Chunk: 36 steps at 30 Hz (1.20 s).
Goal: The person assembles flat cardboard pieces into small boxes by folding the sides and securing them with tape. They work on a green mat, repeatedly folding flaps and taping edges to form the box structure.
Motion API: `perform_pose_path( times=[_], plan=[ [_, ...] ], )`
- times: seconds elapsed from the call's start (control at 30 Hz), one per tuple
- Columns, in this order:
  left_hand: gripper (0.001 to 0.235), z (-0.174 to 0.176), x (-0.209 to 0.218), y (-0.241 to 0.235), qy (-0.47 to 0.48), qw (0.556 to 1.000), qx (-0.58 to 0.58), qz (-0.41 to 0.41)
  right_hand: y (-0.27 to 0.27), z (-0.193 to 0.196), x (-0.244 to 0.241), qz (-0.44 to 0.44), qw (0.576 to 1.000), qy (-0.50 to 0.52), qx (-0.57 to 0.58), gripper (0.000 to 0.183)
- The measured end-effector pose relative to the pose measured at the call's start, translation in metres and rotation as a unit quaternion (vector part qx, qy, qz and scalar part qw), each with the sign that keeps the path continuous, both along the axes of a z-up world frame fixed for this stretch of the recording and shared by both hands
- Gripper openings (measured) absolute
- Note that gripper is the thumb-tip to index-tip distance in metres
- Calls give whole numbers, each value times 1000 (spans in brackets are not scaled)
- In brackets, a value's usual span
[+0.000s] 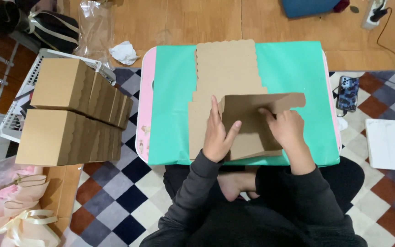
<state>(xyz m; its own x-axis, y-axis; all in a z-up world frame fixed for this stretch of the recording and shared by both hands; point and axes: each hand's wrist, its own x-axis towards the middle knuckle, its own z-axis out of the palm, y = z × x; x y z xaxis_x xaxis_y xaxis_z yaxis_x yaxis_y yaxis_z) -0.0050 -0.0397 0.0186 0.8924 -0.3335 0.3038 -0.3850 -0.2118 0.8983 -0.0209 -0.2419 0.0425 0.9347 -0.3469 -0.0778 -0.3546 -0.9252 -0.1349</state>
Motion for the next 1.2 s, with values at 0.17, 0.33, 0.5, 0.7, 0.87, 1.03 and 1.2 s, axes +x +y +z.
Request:
perform_pose_path(
  times=[0.17,0.33,0.5,0.7,0.87,1.03,1.2],
  plan=[
    [92,-27,27,19,-15,996,-79,-32,-11,39,-2,35,931,-95,350,61],
    [93,-6,27,27,44,973,-222,-49,-25,22,-4,26,822,-267,503,52],
    [43,-28,43,12,86,968,-230,-53,-5,14,4,-40,842,-248,477,40],
    [30,-49,39,0,129,965,-210,94,51,68,-2,-50,833,-250,490,52],
    [29,-6,28,1,76,971,-204,97,39,32,-18,-61,820,-420,385,65],
    [48,8,2,-4,-128,972,-123,152,74,46,-40,52,810,-464,355,22],
    [52,1,-6,-20,-240,960,-17,140,79,47,-24,96,861,-441,236,4]
  ],
)
